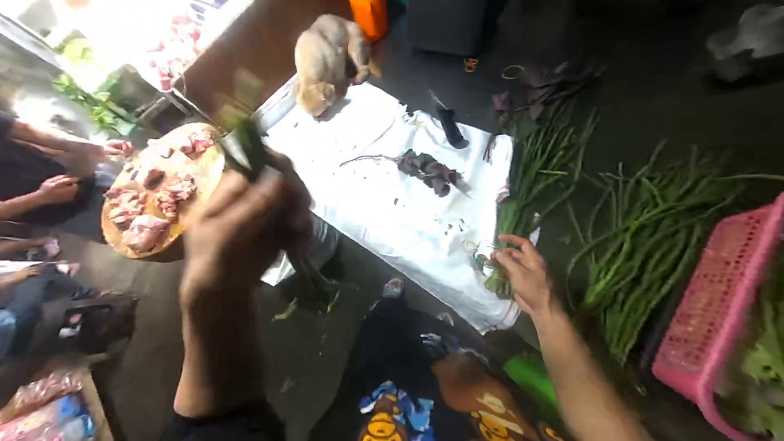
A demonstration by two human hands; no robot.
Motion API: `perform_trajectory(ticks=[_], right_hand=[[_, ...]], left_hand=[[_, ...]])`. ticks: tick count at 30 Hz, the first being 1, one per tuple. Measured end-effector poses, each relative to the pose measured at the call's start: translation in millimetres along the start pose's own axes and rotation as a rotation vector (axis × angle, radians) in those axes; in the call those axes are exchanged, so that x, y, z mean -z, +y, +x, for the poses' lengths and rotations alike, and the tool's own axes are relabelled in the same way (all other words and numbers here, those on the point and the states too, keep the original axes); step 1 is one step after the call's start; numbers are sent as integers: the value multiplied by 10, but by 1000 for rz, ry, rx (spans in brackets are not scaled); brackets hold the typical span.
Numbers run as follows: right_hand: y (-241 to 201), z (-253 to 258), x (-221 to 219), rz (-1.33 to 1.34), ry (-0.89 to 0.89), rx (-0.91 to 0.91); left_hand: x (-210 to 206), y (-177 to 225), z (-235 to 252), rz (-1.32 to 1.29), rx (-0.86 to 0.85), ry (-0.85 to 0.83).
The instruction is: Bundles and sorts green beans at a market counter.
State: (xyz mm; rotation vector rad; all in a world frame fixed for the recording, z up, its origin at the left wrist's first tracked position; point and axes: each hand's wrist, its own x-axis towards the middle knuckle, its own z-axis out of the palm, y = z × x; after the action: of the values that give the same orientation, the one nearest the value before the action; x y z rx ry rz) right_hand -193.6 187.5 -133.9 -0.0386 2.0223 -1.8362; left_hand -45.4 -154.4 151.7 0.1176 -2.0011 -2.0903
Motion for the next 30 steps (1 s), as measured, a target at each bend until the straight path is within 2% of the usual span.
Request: perform_trajectory(ticks=[2,4,6,9,13,16,18,21,23,27,30], right_hand=[[-126,-93,39,275,-155,-17],[-341,-233,27,440,-328,-9],[-513,-366,17,428,-433,57],[-554,-533,72,313,-380,151],[-476,-558,259,385,-422,218],[-525,-674,340,275,-529,229],[-642,-815,298,100,-488,233],[-722,-936,187,-239,-367,438],[-734,-959,104,-361,-340,514],[-712,-1014,-81,-337,-416,481],[-803,-1117,-266,-333,-301,432]], left_hand=[[-237,-491,-143,-32,287,-156],[-505,-993,-276,-106,511,-267],[-764,-1372,-404,-201,596,-297],[-1103,-1650,-564,-270,638,-340],[-1338,-1794,-594,-220,614,-539],[-1423,-1816,-598,-208,612,-631],[-1447,-1829,-581,-205,600,-674],[-1448,-1818,-526,-145,585,-739],[-1418,-1814,-503,-67,592,-788],[-1277,-1768,-491,70,586,-838],[-1042,-1615,-434,172,518,-874]])
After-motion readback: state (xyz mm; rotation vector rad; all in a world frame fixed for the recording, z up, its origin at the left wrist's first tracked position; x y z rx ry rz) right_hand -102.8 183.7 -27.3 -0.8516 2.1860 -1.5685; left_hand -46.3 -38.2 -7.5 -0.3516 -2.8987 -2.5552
